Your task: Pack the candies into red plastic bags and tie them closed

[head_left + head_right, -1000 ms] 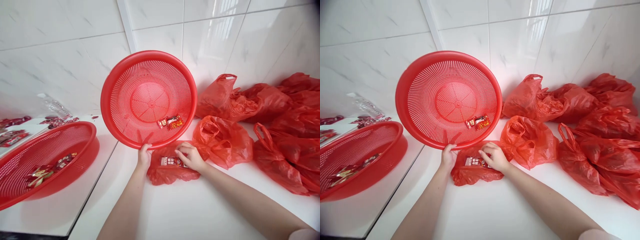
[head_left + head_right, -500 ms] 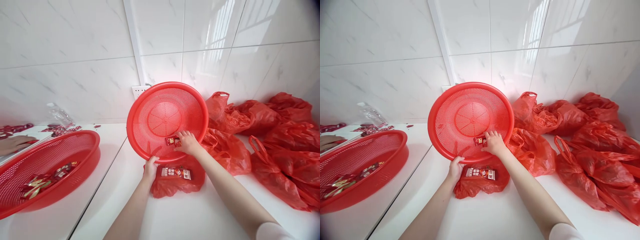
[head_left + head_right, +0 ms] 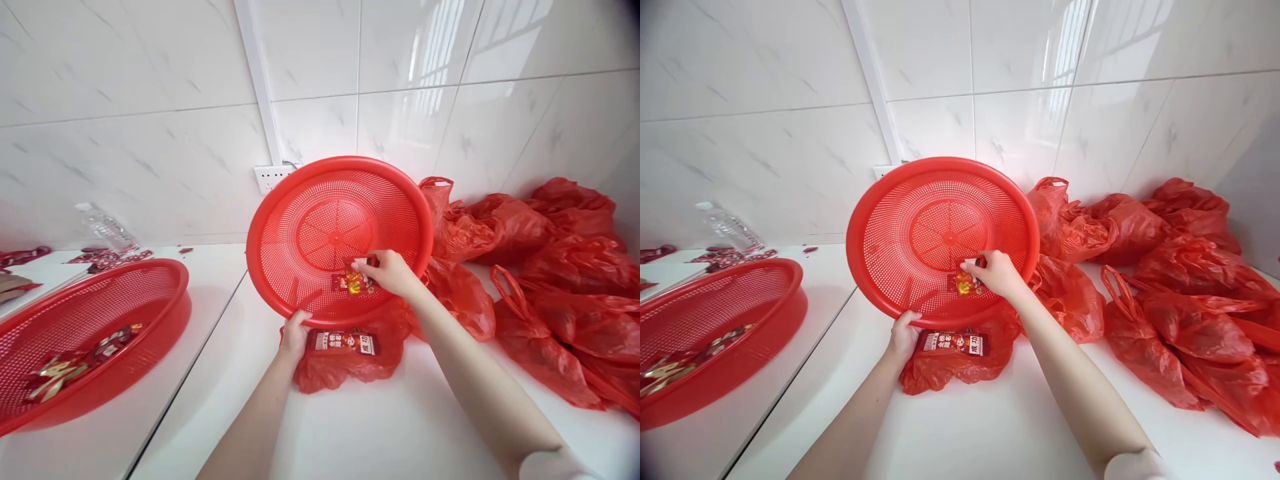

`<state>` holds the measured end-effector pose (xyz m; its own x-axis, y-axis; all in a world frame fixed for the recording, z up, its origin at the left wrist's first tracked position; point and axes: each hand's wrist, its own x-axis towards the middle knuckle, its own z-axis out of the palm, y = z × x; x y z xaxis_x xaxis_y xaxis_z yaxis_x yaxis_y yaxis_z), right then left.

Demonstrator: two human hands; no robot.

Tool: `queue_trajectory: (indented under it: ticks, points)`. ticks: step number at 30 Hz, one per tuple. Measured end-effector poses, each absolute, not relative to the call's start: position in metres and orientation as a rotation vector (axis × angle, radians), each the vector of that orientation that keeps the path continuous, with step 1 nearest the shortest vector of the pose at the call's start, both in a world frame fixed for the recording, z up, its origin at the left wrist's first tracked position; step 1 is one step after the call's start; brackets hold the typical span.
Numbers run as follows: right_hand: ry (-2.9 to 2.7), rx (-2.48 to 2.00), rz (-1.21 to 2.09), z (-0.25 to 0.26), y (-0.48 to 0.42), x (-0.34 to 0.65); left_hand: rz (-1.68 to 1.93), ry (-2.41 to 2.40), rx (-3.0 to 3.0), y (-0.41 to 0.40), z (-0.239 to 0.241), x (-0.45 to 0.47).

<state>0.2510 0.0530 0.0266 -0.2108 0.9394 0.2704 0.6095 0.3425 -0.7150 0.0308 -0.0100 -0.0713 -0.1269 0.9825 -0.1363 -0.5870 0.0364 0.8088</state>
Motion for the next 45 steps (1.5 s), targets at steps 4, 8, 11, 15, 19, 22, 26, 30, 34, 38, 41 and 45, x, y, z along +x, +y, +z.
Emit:
queue_trajectory:
  ticks: [4,8,11,15,19,22,26,30,34,38,41,45]
  points:
    - [-1.727,-0.994,1.005,0.035,0.047,0.252,1.534,0.891,0.582,-0.01,-0.069,0.029]
    - [-1.636,-0.866,1.044,0.038,0.041,0.25,1.525,0.905,0.567,-0.009,-0.068,0.029]
    - [-1.625,-0.942,0.889,0.04,0.037,0.25,1.534,0.913,0.577,-0.008,-0.068,0.03]
    - [-1.643,-0.918,0.85,0.041,0.034,0.249,1.55,0.922,0.59,-0.009,-0.068,0.03]
    - [-1.439,-0.818,1.027,0.037,0.039,0.243,1.534,0.9,0.587,-0.01,-0.068,0.03]
    - [-0.929,-0.828,1.303,0.029,0.049,0.239,1.533,0.901,0.591,-0.01,-0.069,0.03]
    - [-0.59,-0.852,1.651,0.021,0.055,0.236,1.531,0.921,0.592,-0.011,-0.068,0.03]
    - [-0.668,-0.717,1.699,0.023,0.05,0.236,1.53,0.935,0.607,-0.012,-0.066,0.03]
    - [-0.635,-0.696,1.738,0.031,0.044,0.235,1.525,0.936,0.608,-0.012,-0.065,0.031]
    - [-0.588,-0.785,1.731,0.032,0.044,0.233,1.534,0.925,0.614,-0.013,-0.066,0.031]
    - [-0.636,-0.757,1.677,0.028,0.044,0.231,1.519,0.936,0.602,-0.013,-0.066,0.032]
    - [-0.738,-0.715,1.513,0.027,0.042,0.23,1.521,0.933,0.603,-0.013,-0.066,0.032]
